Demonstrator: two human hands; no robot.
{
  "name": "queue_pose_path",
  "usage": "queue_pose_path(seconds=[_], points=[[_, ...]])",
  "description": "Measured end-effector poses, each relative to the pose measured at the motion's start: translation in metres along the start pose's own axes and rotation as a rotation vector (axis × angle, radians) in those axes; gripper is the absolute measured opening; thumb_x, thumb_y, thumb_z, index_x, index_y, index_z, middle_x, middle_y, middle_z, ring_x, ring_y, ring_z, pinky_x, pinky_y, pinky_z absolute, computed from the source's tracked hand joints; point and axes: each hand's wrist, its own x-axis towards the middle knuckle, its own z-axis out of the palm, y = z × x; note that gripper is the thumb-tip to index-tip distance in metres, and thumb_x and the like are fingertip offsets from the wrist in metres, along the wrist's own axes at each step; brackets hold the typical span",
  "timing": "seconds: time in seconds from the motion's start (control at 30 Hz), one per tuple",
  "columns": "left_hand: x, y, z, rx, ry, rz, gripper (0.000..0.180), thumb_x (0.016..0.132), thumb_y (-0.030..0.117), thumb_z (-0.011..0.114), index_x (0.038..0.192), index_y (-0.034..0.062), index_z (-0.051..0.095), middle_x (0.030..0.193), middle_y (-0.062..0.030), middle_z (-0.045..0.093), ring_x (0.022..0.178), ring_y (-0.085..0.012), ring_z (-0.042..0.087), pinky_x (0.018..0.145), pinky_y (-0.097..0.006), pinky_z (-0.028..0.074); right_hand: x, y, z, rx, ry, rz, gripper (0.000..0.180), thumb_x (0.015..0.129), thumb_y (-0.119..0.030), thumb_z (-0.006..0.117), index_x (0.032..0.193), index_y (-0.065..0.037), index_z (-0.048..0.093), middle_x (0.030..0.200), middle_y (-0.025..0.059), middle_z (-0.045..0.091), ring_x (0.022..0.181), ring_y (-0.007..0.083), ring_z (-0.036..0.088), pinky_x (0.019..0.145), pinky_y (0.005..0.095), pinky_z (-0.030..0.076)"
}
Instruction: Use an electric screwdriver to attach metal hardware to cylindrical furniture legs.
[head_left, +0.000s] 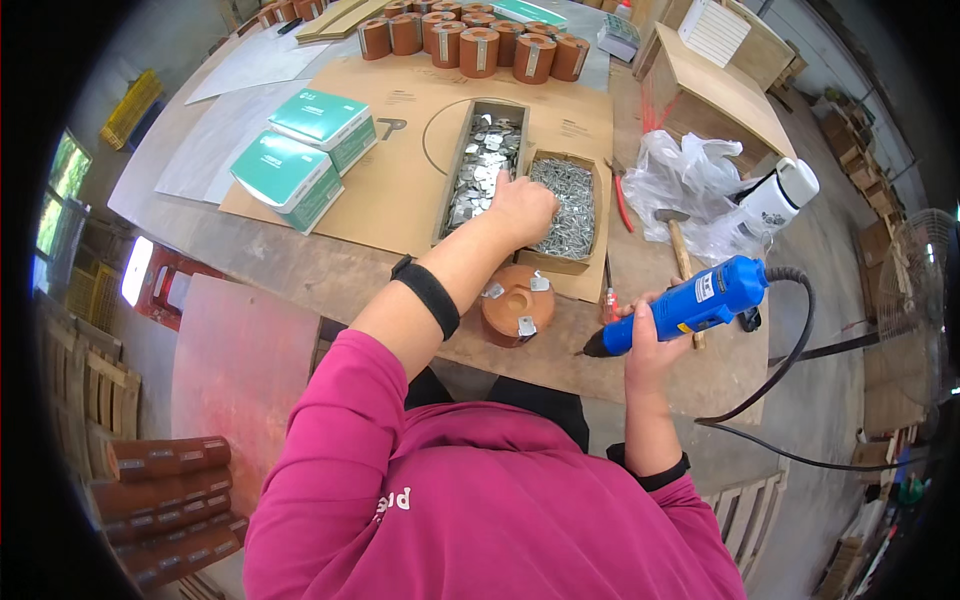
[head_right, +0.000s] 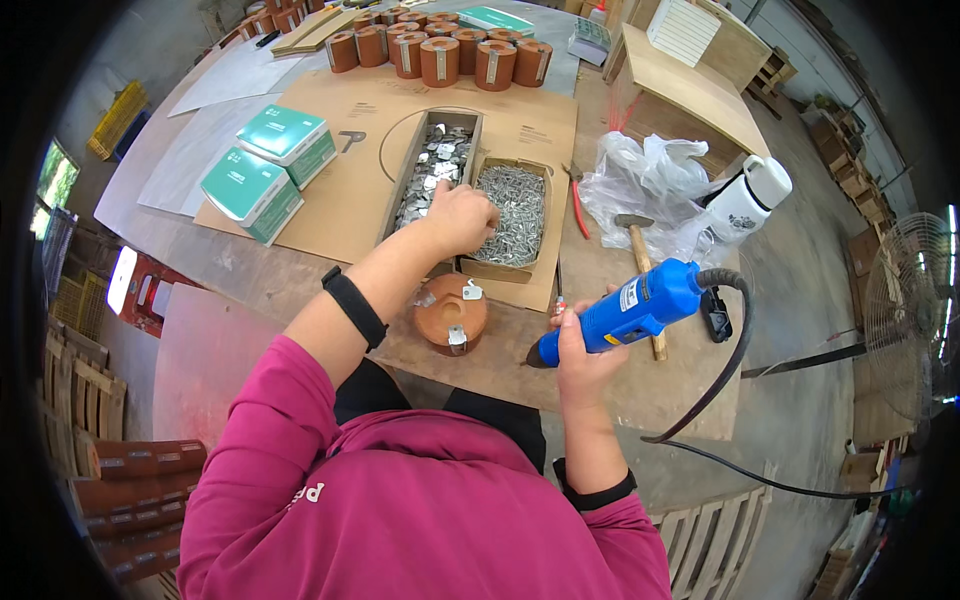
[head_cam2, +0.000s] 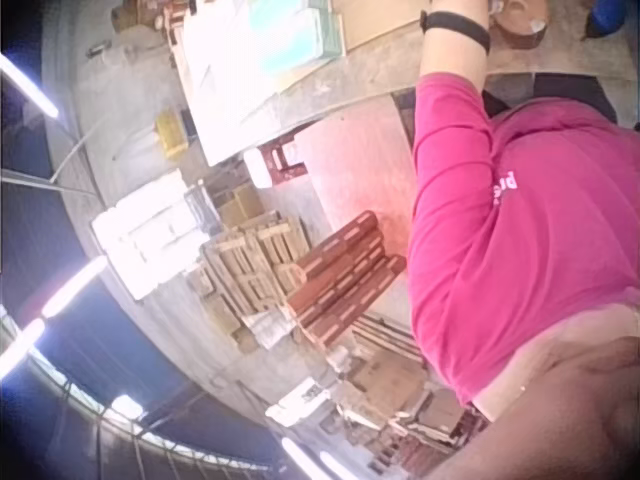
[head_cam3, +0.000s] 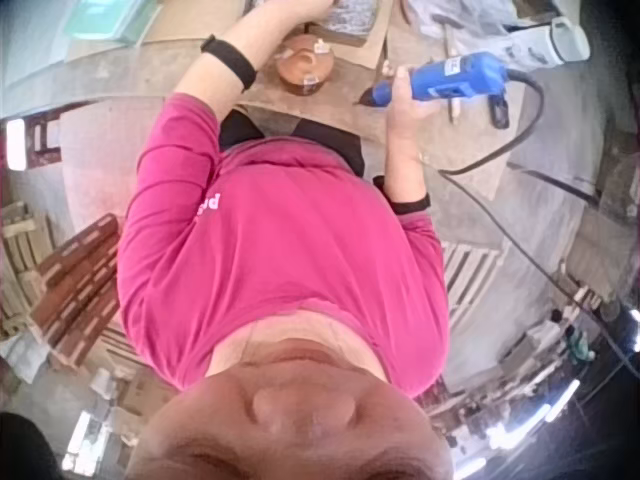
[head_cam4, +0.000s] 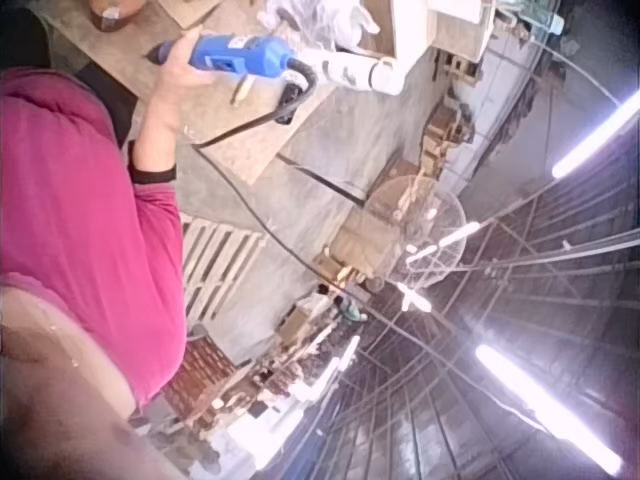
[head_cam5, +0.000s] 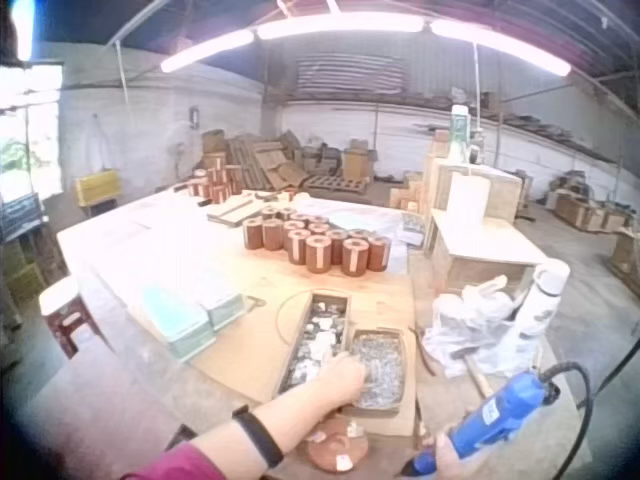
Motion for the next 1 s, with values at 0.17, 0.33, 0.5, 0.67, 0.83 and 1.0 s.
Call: queue_pose_path(seconds=[0.17,0.33,0.5,0.67,0.83,1.0], points=[[-0.009,0.005,-0.007,-0.237,0.231,-0.026,0.01,0.069,0.021,0.062,0.078,0.0166,0.065,0.082,-0.0029,0.059,0.084,-0.0182,0.055,0.08,-0.044,0.032,0.001,0.0,-0.001,0.0,-0.025,0.003,0.053,0.074,0.003,0.054,0.119,0.002,0.026,0.081,0.0086,0.049,0.067,0.0168,0.056,0.062,0.0305,0.049],[-0.027,0.006,-0.03,-0.754,0.434,-0.016,0.013,0.069,0.017,0.064,0.079,0.0078,0.065,0.074,-0.0067,0.058,0.07,-0.0188,0.056,0.067,-0.032,0.042,-0.001,-0.003,0.002,-0.037,-0.032,-0.019,0.05,0.074,0.003,0.054,0.117,0.002,0.029,0.08,0.0086,0.05,0.067,0.0169,0.056,0.062,0.0302,0.049],[-0.068,0.0,-0.067,-0.816,0.712,0.105,0.01,0.071,0.008,0.062,0.079,0.0021,0.063,0.072,-0.0079,0.058,0.067,-0.0182,0.056,0.061,-0.027,0.043,0.007,-0.002,0.0,0.014,-0.06,0.003,0.05,0.074,0.002,0.055,0.116,0.002,0.029,0.079,0.0086,0.05,0.066,0.0167,0.056,0.06,0.031,0.049],[-0.113,-0.007,-0.088,-0.853,0.797,0.184,0.01,0.07,0.003,0.062,0.08,0.0006,0.062,0.074,-0.0091,0.058,0.07,-0.0197,0.056,0.061,-0.027,0.043,0.016,-0.018,0.009,0.02,-0.071,0.044,0.048,0.075,0.0,0.054,0.116,0.001,0.029,0.077,0.0083,0.05,0.065,0.0162,0.055,0.057,0.0318,0.049],[-0.142,0.005,-0.071,-0.793,0.671,0.271,0.01,0.065,0.004,0.064,0.074,0.0016,0.059,0.071,-0.0087,0.056,0.067,-0.0236,0.054,0.06,-0.031,0.044,0.029,-0.061,0.022,0.276,-0.103,-0.183,0.047,0.078,-0.011,0.051,0.117,0.0,0.028,0.076,0.0092,0.048,0.065,0.0174,0.051,0.06,0.0351,0.048],[-0.153,0.025,-0.034,-0.84,0.572,0.304,0.014,0.062,0.001,0.066,0.069,0.0026,0.054,0.071,-0.008,0.053,0.065,-0.023,0.053,0.056,-0.03,0.044,0.022,-0.097,0.031,0.54,-0.19,-0.299,0.049,0.08,-0.022,0.045,0.119,-0.001,0.027,0.077,0.0107,0.046,0.067,0.0192,0.048,0.06,0.036,0.048]])
